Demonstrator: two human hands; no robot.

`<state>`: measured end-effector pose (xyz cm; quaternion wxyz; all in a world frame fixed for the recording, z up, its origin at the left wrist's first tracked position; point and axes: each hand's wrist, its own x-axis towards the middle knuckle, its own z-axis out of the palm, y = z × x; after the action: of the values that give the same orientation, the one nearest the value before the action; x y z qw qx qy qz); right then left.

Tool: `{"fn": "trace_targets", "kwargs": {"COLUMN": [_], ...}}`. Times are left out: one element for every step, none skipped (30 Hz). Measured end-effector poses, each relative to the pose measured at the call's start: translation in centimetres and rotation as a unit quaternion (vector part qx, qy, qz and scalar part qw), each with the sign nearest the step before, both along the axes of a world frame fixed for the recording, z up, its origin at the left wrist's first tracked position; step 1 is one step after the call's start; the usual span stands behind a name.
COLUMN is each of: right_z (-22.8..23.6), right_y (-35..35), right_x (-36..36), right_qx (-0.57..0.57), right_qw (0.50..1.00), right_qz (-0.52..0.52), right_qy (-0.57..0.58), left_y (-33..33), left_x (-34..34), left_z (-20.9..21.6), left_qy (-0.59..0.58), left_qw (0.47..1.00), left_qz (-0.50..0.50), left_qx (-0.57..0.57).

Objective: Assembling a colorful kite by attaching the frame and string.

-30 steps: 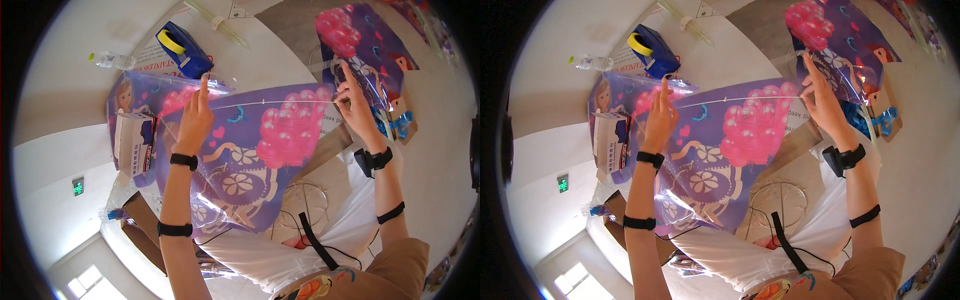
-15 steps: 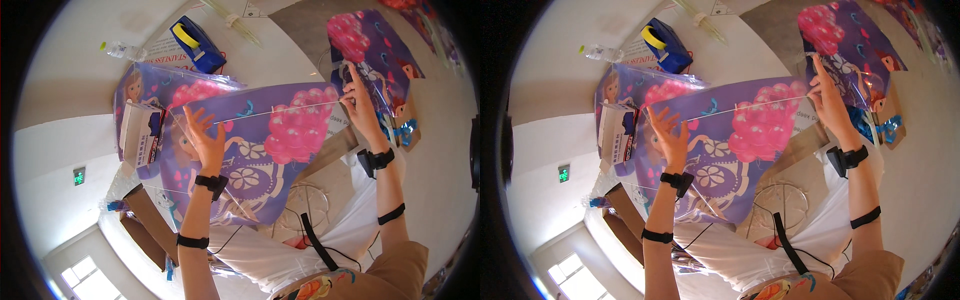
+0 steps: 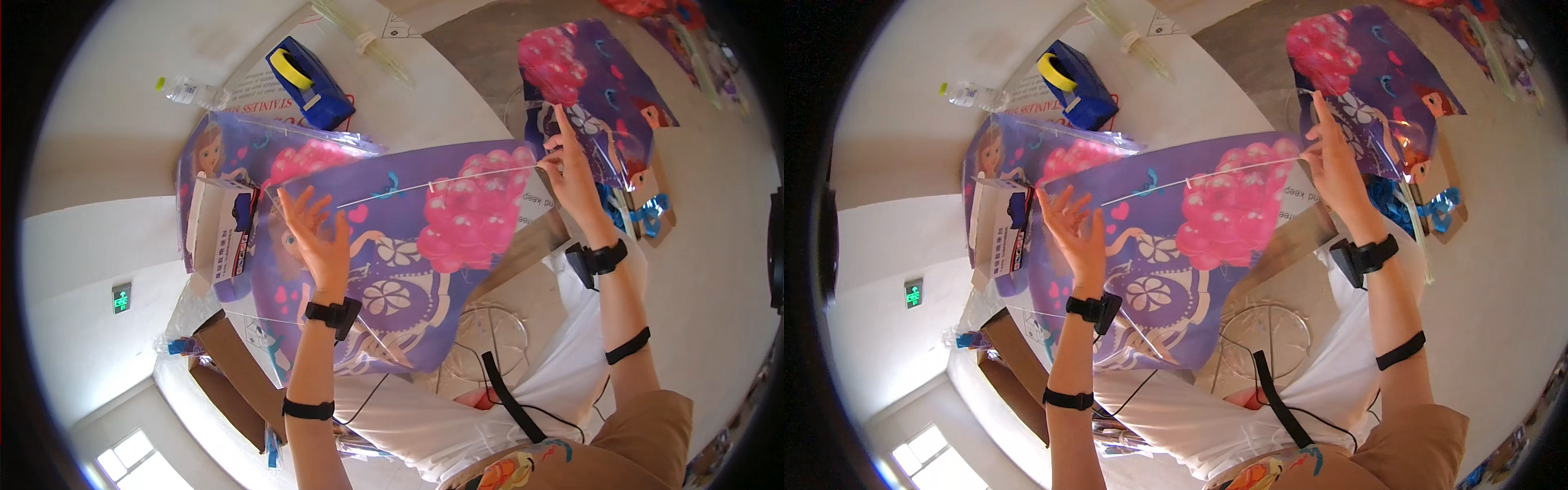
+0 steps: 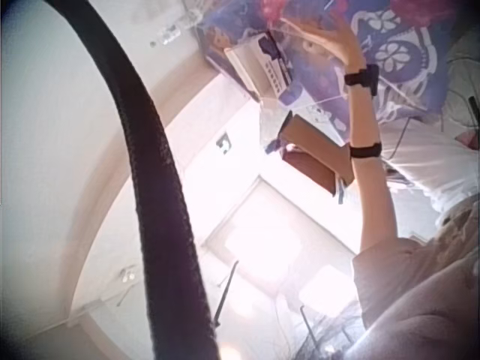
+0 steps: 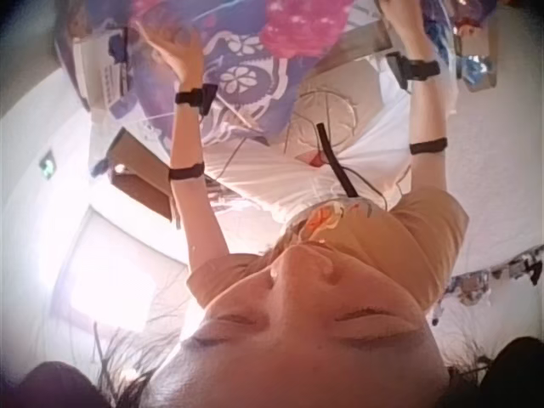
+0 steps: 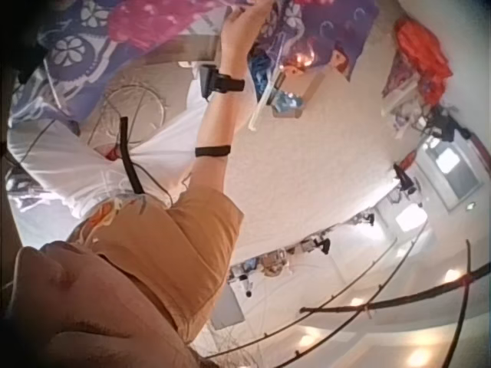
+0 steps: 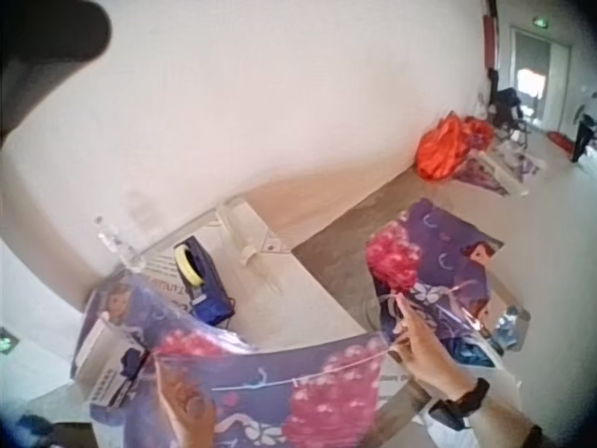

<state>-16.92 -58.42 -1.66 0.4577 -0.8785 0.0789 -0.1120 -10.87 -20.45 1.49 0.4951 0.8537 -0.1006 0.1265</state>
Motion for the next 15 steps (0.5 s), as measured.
{"fn": "trace_targets", "kwargs": {"right_z": [-0.2,-0.2,-0.3,-0.3,-0.3,-0.2,-0.1,0.1,0.4,0.7,0.9,1.2,1.6,1.8,2.1], "right_y": [0.1,0.2,0.2,0.3,0.4,0.4,0.5,0.5,0.5,0.5,0.5,0.6,0.6,0.6,0.8], "right_x": [0.1,0.2,0.3,0.3,0.3,0.2,0.1,0.1,0.0,0.0,0.1,0.3,0.3,0.4,0.5], "right_qx": [-0.015,-0.017,-0.019,-0.02,-0.02,-0.034,-0.049,-0.051,-0.095,-0.14,-0.142,-0.143,-0.146,-0.151,-0.115], "right_qw": [1.0,1.0,1.0,1.0,1.0,0.999,0.998,0.998,0.995,0.988,0.988,0.985,0.98,0.979,0.982], "right_qz": [0.001,0.0,-0.008,-0.016,-0.016,-0.021,-0.025,-0.025,-0.025,-0.026,-0.026,-0.032,-0.038,-0.039,-0.048], "right_qy": [-0.009,-0.009,-0.01,-0.012,-0.014,-0.004,0.006,0.005,-0.024,-0.052,-0.053,-0.094,-0.133,-0.132,-0.142], "left_y": [0.0,-0.1,-0.1,0.0,0.2,0.3,-0.1,-0.3,-0.4,-0.4,-0.5,-0.4,-0.5,-0.5,-0.5], "left_x": [0.0,-0.1,-0.1,-0.1,-0.1,-0.3,-0.5,-0.8,-1.1,-1.5,-1.9,-2.2,-2.6,-2.9,-3.2], "left_z": [-0.1,-0.2,-0.5,-0.8,-1.0,-1.3,-1.5,-1.6,-1.7,-1.7,-1.8,-1.8,-1.8,-1.8,-1.9], "left_qy": [0.004,0.009,0.008,0.011,0.013,0.011,0.025,0.04,0.038,0.058,0.078,0.078,0.078,0.079,0.08], "left_qw": [1.0,1.0,1.0,1.0,1.0,1.0,0.999,0.999,0.999,0.997,0.995,0.995,0.994,0.991,0.992], "left_qz": [-0.005,-0.009,-0.01,-0.01,-0.009,-0.009,-0.008,-0.007,-0.006,-0.008,-0.01,-0.01,-0.016,-0.022,-0.024], "left_qx": [0.008,0.016,0.014,0.013,0.011,0.011,0.018,0.026,0.024,0.042,0.06,0.058,0.081,0.104,0.099]}}
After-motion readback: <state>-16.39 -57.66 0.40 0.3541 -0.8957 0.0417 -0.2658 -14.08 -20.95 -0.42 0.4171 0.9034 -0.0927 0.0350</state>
